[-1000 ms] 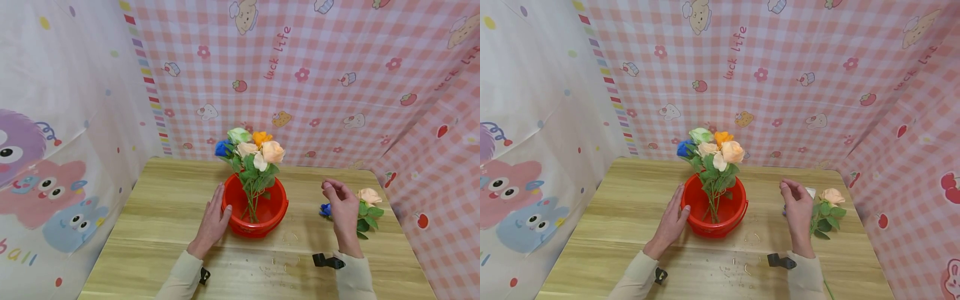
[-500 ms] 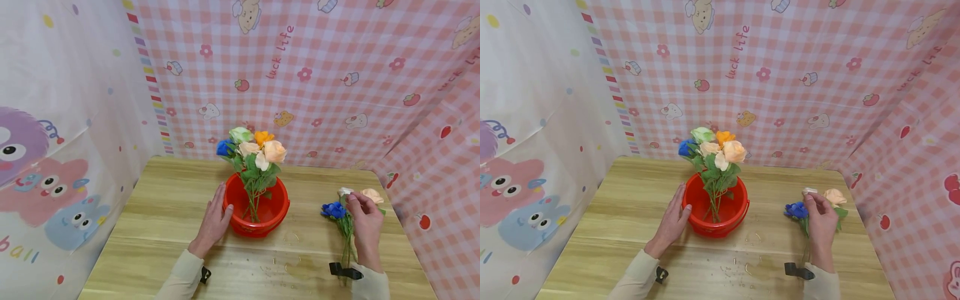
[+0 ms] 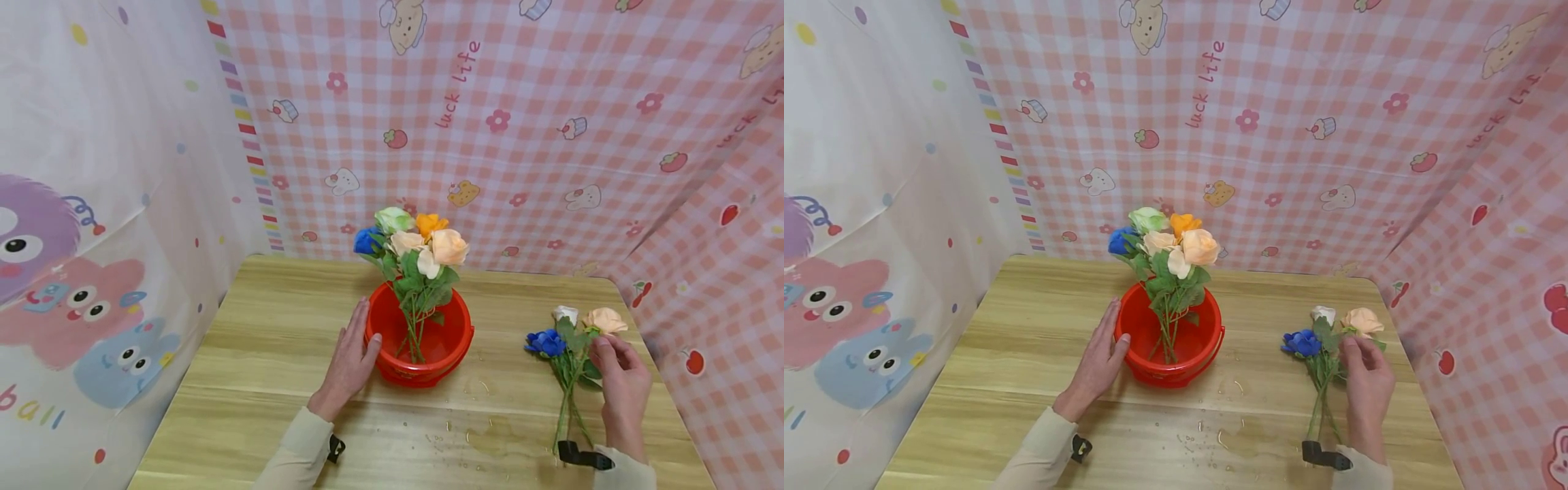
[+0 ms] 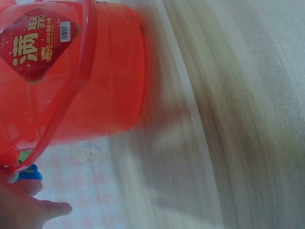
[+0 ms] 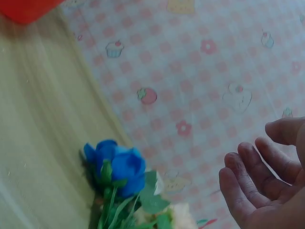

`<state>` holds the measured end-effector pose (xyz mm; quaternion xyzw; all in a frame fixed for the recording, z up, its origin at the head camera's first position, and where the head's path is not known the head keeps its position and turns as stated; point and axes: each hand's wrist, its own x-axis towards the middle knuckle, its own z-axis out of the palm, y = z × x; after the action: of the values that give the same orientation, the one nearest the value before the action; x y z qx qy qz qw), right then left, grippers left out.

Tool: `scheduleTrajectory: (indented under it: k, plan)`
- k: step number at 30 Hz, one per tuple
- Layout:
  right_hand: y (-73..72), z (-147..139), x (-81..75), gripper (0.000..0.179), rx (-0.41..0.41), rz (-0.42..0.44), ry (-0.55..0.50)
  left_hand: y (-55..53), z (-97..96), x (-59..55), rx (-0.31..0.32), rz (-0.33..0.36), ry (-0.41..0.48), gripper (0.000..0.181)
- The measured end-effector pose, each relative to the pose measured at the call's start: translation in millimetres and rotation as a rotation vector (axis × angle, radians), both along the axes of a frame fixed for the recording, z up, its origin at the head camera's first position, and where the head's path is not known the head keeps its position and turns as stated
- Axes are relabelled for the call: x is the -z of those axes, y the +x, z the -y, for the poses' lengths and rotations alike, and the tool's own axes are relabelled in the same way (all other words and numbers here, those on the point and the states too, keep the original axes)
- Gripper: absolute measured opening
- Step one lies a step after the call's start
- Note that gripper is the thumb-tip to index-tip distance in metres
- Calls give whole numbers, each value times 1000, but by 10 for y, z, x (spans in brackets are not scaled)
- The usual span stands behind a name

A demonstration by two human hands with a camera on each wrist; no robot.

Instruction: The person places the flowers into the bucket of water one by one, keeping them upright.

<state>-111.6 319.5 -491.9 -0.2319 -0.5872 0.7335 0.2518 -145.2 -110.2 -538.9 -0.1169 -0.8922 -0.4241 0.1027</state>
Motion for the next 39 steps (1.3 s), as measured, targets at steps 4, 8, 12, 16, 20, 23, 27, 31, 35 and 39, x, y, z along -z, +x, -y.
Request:
scheduleTrajectory:
  k: [4, 8, 12, 16, 20, 23, 27, 31, 35, 39]
  plan:
    - [37, -71, 89, 4, -2, 79, -11, -1, 0, 3, 0, -2, 1, 66]
    - [82, -125, 197, 7, -15, 171, 1, 0, 0, 9, 0, -6, 4, 66]
    - [132, -148, 322, 12, -43, 232, 13, -2, 2, 13, 0, -10, 2, 66]
    - [167, -144, 418, 11, -54, 279, 15, -6, 6, 18, 3, -20, 5, 66]
    - [175, -146, 492, 19, -66, 345, 41, -7, 10, 23, 4, -24, 5, 66]
    - [173, -161, 561, 30, -80, 377, 59, -8, 8, 19, 5, -17, 1, 66]
    - [167, -166, 642, 41, -97, 392, 79, -8, 3, 12, 5, -10, 2, 66]
    - [164, -167, 712, 52, -127, 427, 149, -5, 2, 11, 6, -9, 6, 66]
    - [155, -167, 760, 55, -146, 451, 181, -3, 3, 9, 6, -11, 10, 66]
    - [132, -174, 797, 55, -150, 443, 150, -5, 3, 10, 5, -18, 11, 65]
